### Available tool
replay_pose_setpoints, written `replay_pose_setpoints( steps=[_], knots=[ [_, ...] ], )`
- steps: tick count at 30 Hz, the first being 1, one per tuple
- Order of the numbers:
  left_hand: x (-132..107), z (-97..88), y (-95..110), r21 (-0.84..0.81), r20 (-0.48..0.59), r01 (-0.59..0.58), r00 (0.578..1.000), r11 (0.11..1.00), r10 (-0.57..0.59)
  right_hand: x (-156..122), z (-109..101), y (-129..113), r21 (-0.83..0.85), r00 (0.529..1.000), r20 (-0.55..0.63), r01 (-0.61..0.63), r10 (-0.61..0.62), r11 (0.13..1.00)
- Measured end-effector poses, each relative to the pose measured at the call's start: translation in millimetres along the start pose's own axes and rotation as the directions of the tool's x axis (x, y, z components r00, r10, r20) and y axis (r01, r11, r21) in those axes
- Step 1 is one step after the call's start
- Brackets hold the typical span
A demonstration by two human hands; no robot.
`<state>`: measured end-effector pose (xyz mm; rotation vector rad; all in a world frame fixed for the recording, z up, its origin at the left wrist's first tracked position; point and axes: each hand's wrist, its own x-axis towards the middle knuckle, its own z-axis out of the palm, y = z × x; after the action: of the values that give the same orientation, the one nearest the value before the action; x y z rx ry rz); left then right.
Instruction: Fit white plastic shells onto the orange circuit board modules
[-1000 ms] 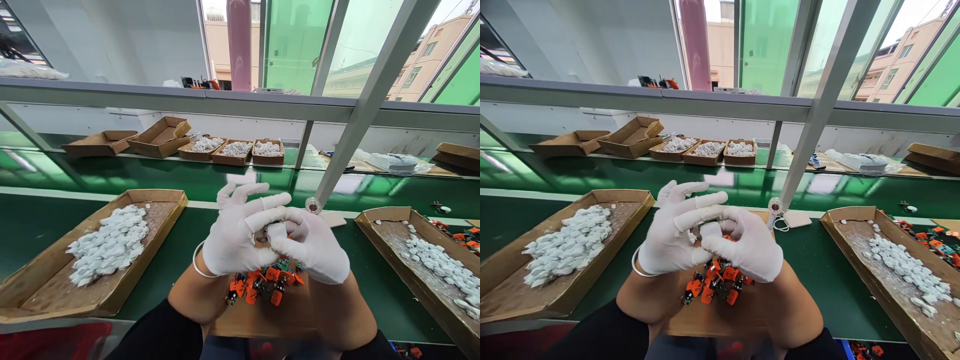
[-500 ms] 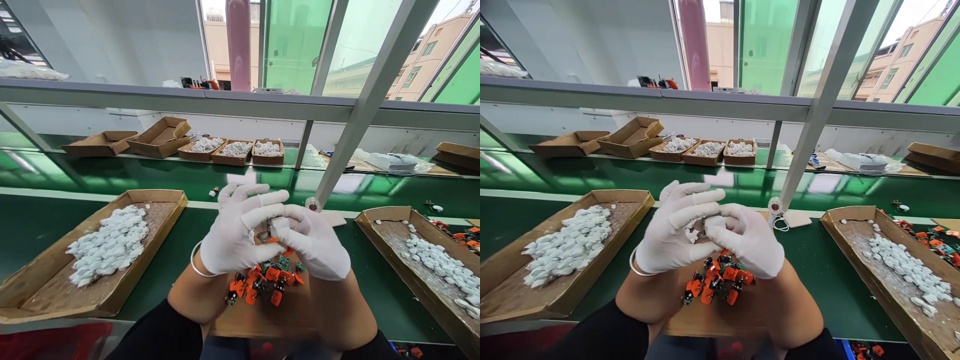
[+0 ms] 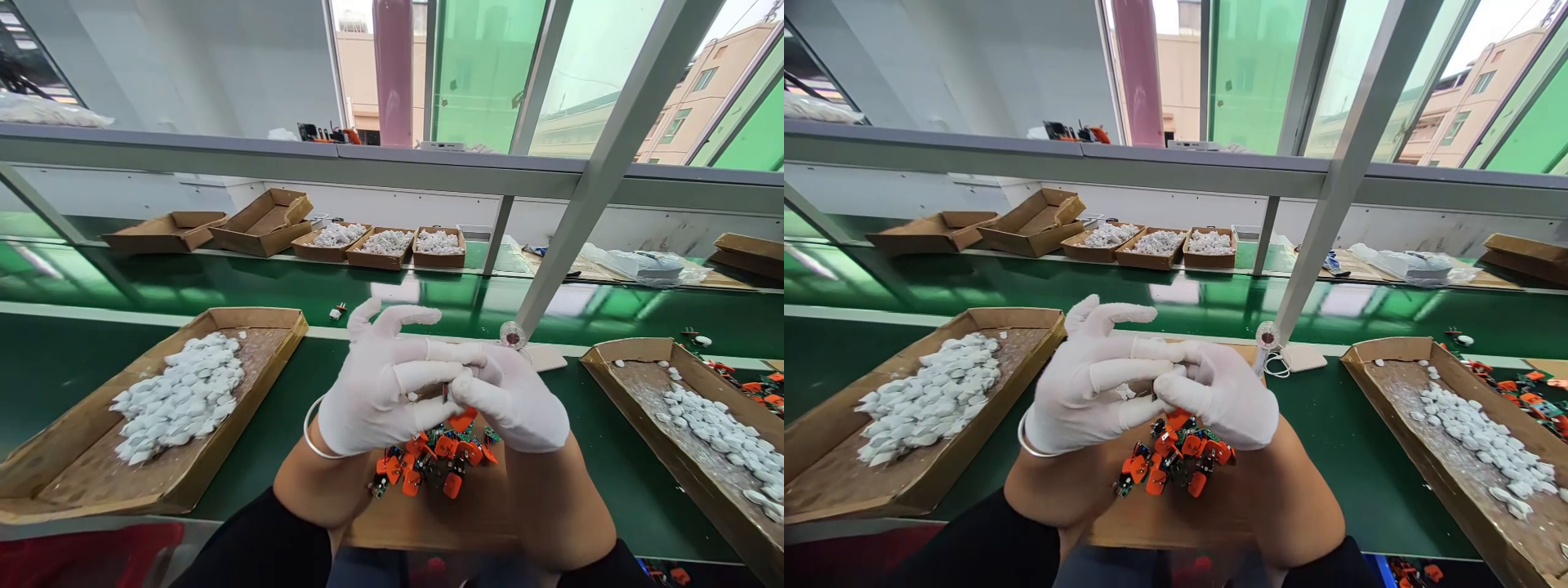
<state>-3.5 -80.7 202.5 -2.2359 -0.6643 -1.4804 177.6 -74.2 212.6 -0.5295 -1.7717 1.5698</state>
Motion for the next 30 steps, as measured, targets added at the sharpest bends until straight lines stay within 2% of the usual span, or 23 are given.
replay_pose_setpoints(
  steps=[6, 9, 13, 18, 21, 24, 27, 30],
  knots=[
    [0.3, -3.5, 0.3, -0.041, 0.055, 0.069, 0.996, 0.997, -0.067, -1.1, 0.4, 0.1, -0.003, 1.000, -0.001, -0.001, 0.001, 1.000],
    [0.0, -3.9, 0.3, -0.053, 0.056, 0.086, 0.995, 0.995, -0.083, -1.7, 0.1, -1.2, -0.071, 0.999, 0.016, -0.040, 0.042, 0.997],
    [0.7, -2.3, 0.4, -0.072, 0.025, 0.084, 0.996, 0.994, -0.083, -1.5, 0.6, 0.2, -0.129, 0.996, -0.052, -0.083, 0.077, 0.988],
    [3.4, -2.8, 0.4, -0.153, 0.014, 0.119, 0.993, 0.981, -0.118, -3.5, -0.1, 2.9, 0.007, 1.000, -0.023, 0.016, -0.016, 1.000],
    [3.5, -3.4, -0.8, -0.188, -0.006, 0.111, 0.993, 0.976, -0.114, -6.8, 1.8, 1.3, 0.091, 0.998, -0.060, -0.015, 0.021, 0.996],
    [3.0, -2.6, -2.0, -0.180, 0.003, 0.047, 0.999, 0.983, -0.047, -9.3, 4.5, -0.4, 0.080, 0.994, -0.090, -0.049, 0.056, 0.996],
    [3.1, 0.1, -1.2, -0.128, -0.010, 0.005, 1.000, 0.992, -0.006, -9.1, 5.2, -0.5, 0.037, 0.996, -0.085, 0.011, -0.008, 0.999],
    [3.6, 3.8, 1.3, -0.109, -0.097, 0.022, 0.995, 0.994, -0.033, -7.3, 4.8, -1.1, -0.060, 0.992, -0.088, 0.089, -0.094, 0.994]
  ],
)
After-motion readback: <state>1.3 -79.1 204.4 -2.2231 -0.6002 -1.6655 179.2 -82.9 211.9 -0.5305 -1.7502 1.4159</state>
